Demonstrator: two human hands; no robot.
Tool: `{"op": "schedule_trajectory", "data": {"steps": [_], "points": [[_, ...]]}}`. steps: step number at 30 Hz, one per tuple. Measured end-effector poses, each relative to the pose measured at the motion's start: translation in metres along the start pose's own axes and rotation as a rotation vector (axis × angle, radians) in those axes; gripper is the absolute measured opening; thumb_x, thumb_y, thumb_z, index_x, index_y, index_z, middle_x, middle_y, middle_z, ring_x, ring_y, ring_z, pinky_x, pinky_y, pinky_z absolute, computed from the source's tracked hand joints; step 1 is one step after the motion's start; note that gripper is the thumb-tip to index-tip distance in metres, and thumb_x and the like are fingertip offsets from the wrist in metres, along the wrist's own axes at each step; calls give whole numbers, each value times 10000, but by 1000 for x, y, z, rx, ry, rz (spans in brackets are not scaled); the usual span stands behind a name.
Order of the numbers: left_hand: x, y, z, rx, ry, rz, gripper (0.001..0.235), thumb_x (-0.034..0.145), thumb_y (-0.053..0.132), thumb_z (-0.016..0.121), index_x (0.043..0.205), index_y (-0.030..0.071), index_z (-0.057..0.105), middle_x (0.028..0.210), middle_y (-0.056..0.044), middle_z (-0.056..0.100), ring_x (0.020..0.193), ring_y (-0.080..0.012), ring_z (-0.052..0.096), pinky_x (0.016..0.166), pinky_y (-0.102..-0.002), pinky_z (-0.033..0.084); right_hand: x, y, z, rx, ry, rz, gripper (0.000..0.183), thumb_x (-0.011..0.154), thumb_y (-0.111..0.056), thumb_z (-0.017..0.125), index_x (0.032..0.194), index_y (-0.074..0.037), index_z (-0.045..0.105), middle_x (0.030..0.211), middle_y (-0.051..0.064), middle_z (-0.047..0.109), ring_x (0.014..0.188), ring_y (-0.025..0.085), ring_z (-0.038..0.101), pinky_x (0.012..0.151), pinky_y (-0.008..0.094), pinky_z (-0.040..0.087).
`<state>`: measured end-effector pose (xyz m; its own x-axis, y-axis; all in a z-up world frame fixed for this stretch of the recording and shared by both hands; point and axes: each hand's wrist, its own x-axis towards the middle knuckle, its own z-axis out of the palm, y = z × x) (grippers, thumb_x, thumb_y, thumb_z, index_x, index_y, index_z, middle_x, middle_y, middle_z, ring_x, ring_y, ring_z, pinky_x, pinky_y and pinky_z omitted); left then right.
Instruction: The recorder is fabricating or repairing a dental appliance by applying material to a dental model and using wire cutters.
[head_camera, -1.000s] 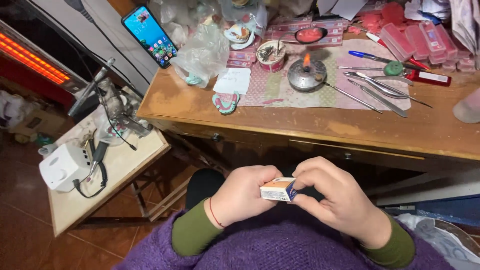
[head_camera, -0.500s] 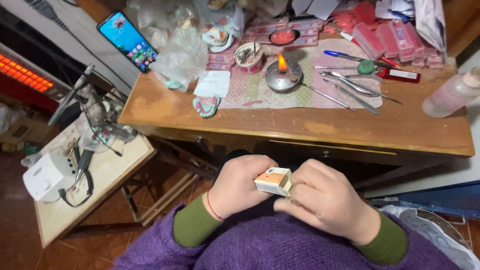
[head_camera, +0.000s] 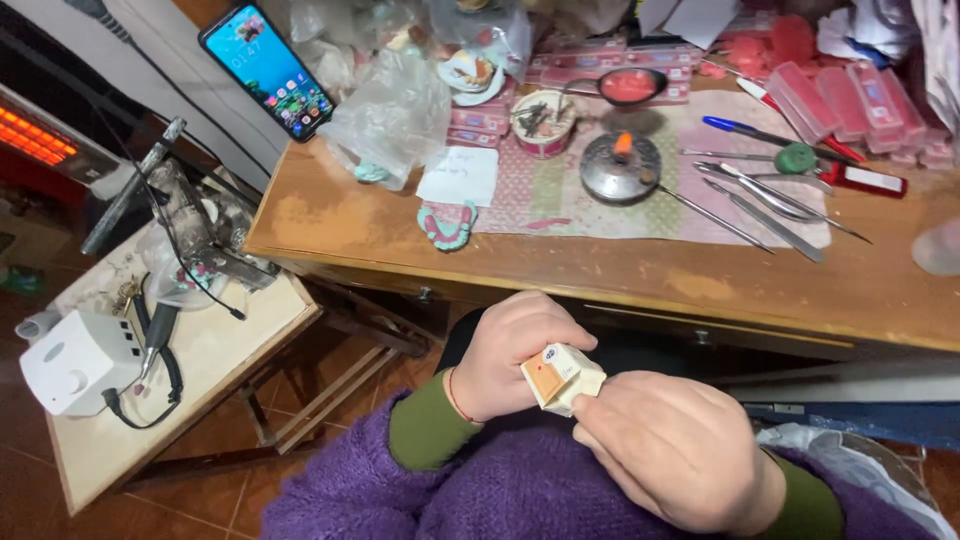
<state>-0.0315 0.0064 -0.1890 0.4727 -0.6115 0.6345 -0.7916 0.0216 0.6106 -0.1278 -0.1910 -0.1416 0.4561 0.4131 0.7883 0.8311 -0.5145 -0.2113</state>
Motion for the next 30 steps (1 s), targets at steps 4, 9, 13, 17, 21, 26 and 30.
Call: {"op": "schedule_trajectory", "data": {"steps": [4, 9, 13, 17, 21, 26, 30], "points": [[-12, -15, -23, 33, 76, -14, 251, 852, 232, 814, 1037, 104, 704, 942, -43, 697, 880, -233, 697, 784, -355, 539, 4, 1, 24, -108, -108, 94, 306, 806, -111, 782, 1080, -14, 686, 896, 127, 719, 805, 310, 725, 727, 390, 583], [-10, -15, -69, 250, 83, 47, 226, 872, 229, 790, 1045, 114, 700, 922, -43, 663, 858, -249, 659, 769, -368, 521, 24, 13, 68, -27, 19, 490, 232, 868, -111, 758, 1094, -73, 725, 907, 102, 736, 809, 227, 731, 757, 316, 573], [18, 1, -126, 597, -37, 7, 251, 875, 304, 762, 1048, 131, 709, 830, -46, 583, 812, -260, 622, 720, -400, 485, 20, 48, 125, 209, 8, 764, 216, 911, -108, 686, 1105, -33, 745, 998, 100, 780, 868, 197, 763, 774, 317, 583], [46, 19, -165, 831, -352, 94, 530, 765, 556, 680, 976, 70, 678, 787, -59, 581, 750, -268, 594, 614, -395, 457, 29, 61, 182, 1373, 187, 1082, 362, 1055, -149, 488, 1361, 21, 580, 1205, 144, 699, 1031, 244, 689, 883, 404, 561], [65, 44, -179, 1254, -601, 291, 219, 828, 352, 645, 844, 134, 658, 819, -6, 590, 834, -205, 585, 639, -334, 420, 60, 50, 205, 1821, 445, 1117, 472, 1046, -169, 360, 1493, -23, 387, 1412, 111, 566, 1289, 227, 586, 1080, 429, 470], [71, 52, -194, 1412, -548, 472, 199, 820, 295, 604, 835, 108, 670, 847, -14, 568, 907, -204, 556, 727, -309, 397, 80, 47, 210, 1918, 502, 1009, 457, 1084, -207, 356, 1496, -11, 392, 1458, 119, 529, 1372, 235, 511, 1159, 428, 402], [69, 46, -203, 1422, -542, 516, 249, 792, 286, 587, 888, 81, 690, 930, -19, 592, 942, -194, 550, 780, -307, 402, 83, 49, 214, 1739, 400, 1082, 478, 1004, -112, 401, 1479, -58, 411, 1379, 96, 567, 1286, 239, 559, 1059, 439, 477]]}}
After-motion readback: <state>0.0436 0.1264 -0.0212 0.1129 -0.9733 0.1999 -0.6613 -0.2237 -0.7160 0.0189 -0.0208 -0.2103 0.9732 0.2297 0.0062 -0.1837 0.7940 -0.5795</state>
